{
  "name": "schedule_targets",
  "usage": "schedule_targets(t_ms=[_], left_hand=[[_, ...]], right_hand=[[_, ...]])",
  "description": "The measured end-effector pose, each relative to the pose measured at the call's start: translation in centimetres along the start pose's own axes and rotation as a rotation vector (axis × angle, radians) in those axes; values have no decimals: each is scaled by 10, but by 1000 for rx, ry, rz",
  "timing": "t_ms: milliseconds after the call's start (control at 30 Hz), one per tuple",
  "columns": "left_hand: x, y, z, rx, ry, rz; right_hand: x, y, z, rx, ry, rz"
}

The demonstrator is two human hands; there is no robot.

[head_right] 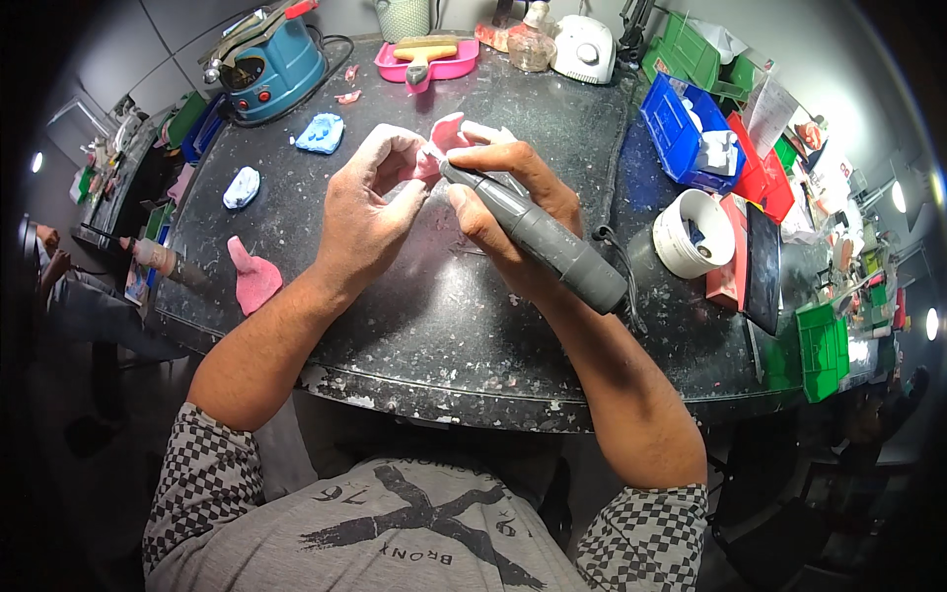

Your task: The person grinds and trims a dental tray using a rotary tool, fits the tray onto a dental model base, and further shapes the tray with the tool.

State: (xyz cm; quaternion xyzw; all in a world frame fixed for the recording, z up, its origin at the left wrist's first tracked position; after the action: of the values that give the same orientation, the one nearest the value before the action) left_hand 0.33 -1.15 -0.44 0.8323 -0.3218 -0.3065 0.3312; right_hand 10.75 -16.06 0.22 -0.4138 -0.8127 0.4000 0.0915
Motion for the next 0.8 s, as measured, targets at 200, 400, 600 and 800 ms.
schedule_targets(t_ms=[200,400,600,800], left_hand=[[0,6,0,-100,-12,3],[5,2,1,-40,82,138],[4,6,2,-91,66,155],[8,6,2,-79,71,222]], right_hand=[[1,0,2,-8,2,36],[5,-2,2,-44,33,73],[6,-5,2,-32,32,42],[7,-2,2,-58,55,37]])
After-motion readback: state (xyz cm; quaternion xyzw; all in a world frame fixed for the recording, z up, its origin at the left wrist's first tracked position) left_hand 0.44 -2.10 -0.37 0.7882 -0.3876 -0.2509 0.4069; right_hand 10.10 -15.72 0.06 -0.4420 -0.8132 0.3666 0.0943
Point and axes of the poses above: each hand's wrist, its own z-axis away from the middle knuckle, its own x-axis out of the palm, y = z × x, the point moved 1 cm from there along -z, towards the middle knuckle, and after that the axes turned 5 degrees about x, right-handed, at the moved point
